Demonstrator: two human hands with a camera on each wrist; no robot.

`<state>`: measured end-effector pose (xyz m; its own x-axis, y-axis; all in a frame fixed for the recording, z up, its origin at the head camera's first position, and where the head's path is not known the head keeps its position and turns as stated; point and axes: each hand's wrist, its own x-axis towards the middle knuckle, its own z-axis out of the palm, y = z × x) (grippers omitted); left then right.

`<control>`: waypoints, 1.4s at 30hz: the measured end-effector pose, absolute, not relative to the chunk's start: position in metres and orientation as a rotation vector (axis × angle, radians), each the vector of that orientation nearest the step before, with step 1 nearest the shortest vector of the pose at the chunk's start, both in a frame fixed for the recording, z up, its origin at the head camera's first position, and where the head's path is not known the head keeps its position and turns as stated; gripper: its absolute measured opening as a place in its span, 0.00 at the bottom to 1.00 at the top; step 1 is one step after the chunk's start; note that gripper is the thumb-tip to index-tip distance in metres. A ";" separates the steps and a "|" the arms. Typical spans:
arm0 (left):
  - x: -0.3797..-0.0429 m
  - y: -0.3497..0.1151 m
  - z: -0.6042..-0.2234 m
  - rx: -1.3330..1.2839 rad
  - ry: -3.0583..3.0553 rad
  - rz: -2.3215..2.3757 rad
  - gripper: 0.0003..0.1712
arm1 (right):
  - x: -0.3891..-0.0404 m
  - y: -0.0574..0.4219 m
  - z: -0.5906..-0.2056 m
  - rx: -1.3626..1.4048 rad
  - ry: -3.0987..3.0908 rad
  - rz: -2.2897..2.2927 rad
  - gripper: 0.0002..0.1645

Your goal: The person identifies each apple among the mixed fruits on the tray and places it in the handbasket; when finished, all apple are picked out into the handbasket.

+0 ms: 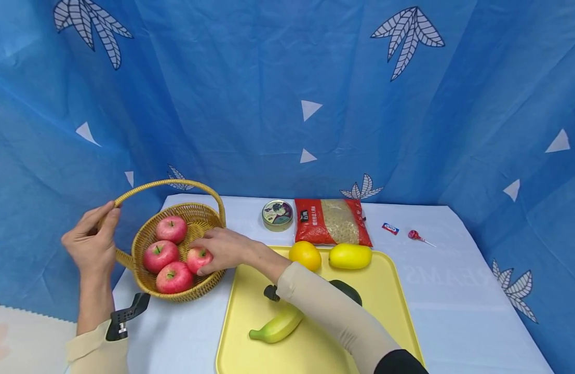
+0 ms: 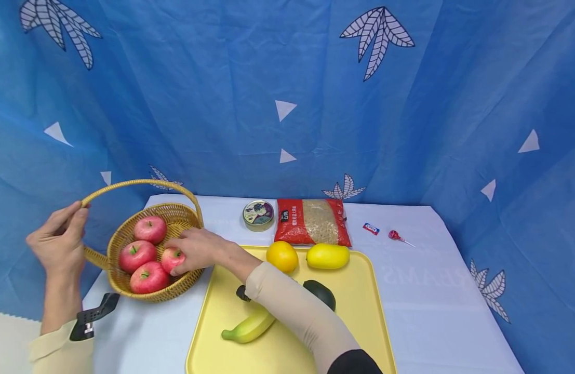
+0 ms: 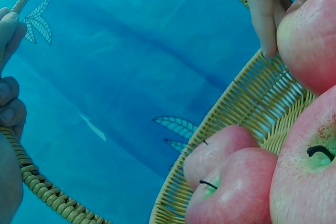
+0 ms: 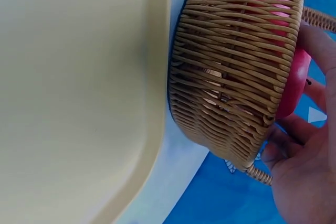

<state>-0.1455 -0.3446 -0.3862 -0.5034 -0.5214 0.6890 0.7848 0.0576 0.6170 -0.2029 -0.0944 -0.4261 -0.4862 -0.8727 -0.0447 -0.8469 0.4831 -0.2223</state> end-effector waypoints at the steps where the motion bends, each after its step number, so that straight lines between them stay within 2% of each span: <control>1: -0.145 -0.345 -0.386 -0.291 -1.329 -1.642 0.12 | -0.202 -0.095 -0.426 -1.500 2.571 -0.261 0.42; 25: -0.144 -0.344 -0.386 -0.276 -1.334 -1.634 0.12 | -0.188 -0.110 -0.429 -1.502 2.472 -0.290 0.41; 42: -0.144 -0.345 -0.387 -0.270 -1.347 -1.633 0.12 | -0.194 -0.114 -0.434 -1.480 2.521 -0.217 0.43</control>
